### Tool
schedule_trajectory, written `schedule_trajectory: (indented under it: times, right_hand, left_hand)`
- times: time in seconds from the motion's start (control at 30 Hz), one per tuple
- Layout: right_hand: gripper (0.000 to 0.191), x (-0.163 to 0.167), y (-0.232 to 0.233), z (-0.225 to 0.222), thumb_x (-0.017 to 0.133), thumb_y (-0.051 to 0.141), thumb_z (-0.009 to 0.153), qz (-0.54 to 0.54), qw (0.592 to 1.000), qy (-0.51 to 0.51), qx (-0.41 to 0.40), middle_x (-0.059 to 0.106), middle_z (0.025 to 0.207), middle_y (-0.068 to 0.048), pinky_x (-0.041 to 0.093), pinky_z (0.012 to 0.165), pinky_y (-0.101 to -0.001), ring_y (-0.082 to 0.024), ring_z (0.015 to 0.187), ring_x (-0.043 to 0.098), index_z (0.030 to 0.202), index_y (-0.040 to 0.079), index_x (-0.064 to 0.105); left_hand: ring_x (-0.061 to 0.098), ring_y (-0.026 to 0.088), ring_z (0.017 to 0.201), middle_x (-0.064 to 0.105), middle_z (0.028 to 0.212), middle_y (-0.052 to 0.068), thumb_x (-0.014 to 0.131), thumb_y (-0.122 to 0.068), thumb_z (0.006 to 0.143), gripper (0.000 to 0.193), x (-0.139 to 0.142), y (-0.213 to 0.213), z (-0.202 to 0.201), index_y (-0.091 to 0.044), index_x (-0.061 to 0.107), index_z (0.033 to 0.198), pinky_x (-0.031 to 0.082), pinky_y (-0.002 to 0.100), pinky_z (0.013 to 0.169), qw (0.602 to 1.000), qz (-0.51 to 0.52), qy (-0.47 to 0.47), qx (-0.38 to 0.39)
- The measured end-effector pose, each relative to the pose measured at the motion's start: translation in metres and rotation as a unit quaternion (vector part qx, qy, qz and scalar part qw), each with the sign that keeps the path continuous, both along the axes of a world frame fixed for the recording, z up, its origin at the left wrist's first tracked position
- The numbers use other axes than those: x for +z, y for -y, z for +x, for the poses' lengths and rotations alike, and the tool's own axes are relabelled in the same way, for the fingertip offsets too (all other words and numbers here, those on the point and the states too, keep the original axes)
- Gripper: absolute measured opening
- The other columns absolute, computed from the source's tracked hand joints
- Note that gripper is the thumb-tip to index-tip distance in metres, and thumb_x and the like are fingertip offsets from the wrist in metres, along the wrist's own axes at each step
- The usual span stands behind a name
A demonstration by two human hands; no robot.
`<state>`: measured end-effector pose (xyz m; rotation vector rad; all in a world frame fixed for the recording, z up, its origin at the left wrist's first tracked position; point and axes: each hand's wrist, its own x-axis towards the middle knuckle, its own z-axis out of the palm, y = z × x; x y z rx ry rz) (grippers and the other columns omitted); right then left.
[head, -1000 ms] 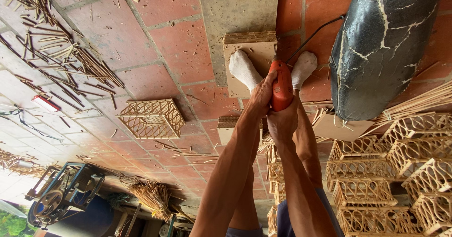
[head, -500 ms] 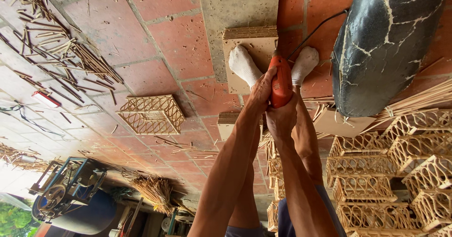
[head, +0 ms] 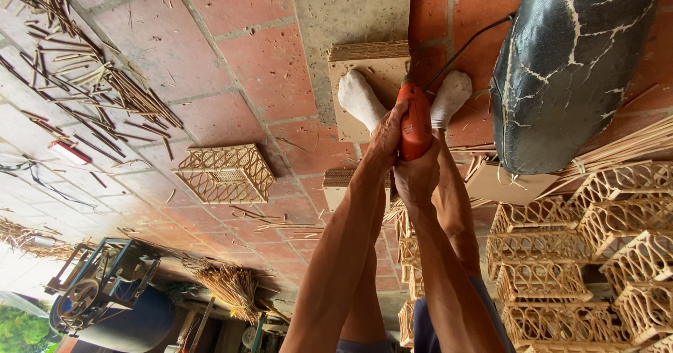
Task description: The person sits on the workshop floor and drills holes through stacks of honeycomb panels using a power drill, holding each panel steady with their feet and hands. They reposition the panels between holes and set drilled panels aside with other finished stacks.
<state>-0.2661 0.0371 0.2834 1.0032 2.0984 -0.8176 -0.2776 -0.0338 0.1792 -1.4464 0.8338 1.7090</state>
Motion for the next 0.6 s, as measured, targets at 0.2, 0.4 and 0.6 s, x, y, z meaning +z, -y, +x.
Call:
schedule_trajectory:
  times: [0.2,0.4,0.6]
  right_hand:
    - [0.079,-0.003,-0.002,0.002,0.086,0.022,0.075,-0.007,1.0,-0.024,0.002,0.072,0.111,-0.024,0.055,0.085,-0.0503,-0.041,0.099,0.072,0.138,0.003,0.043]
    - [0.076,-0.009,-0.004,0.004,0.086,0.023,0.077,-0.003,1.0,0.005,0.001,0.072,0.11,-0.023,0.054,0.086,-0.0511,-0.043,0.1,0.071,0.137,0.004,0.045]
    - [0.076,-0.016,-0.005,0.008,0.084,0.022,0.076,-0.001,1.0,0.0,0.007,0.072,0.111,-0.022,0.054,0.087,-0.0511,-0.043,0.1,0.071,0.139,0.005,0.045]
  left_hand:
    - [0.064,0.029,0.118,0.062,0.136,0.02,0.062,-0.062,0.087,0.086,0.002,-0.001,-0.004,-0.001,0.052,0.147,0.055,0.045,0.099,1.0,-0.002,0.013,-0.01]
    - [0.063,0.027,0.119,0.062,0.137,0.019,0.063,-0.06,0.088,0.084,-0.007,-0.001,0.004,-0.002,0.052,0.148,0.054,0.042,0.1,1.0,0.0,0.002,-0.006]
    - [0.063,0.027,0.118,0.063,0.135,0.019,0.064,-0.06,0.088,0.082,-0.014,-0.002,0.006,-0.002,0.055,0.145,0.053,0.042,0.1,1.0,0.01,0.012,0.02]
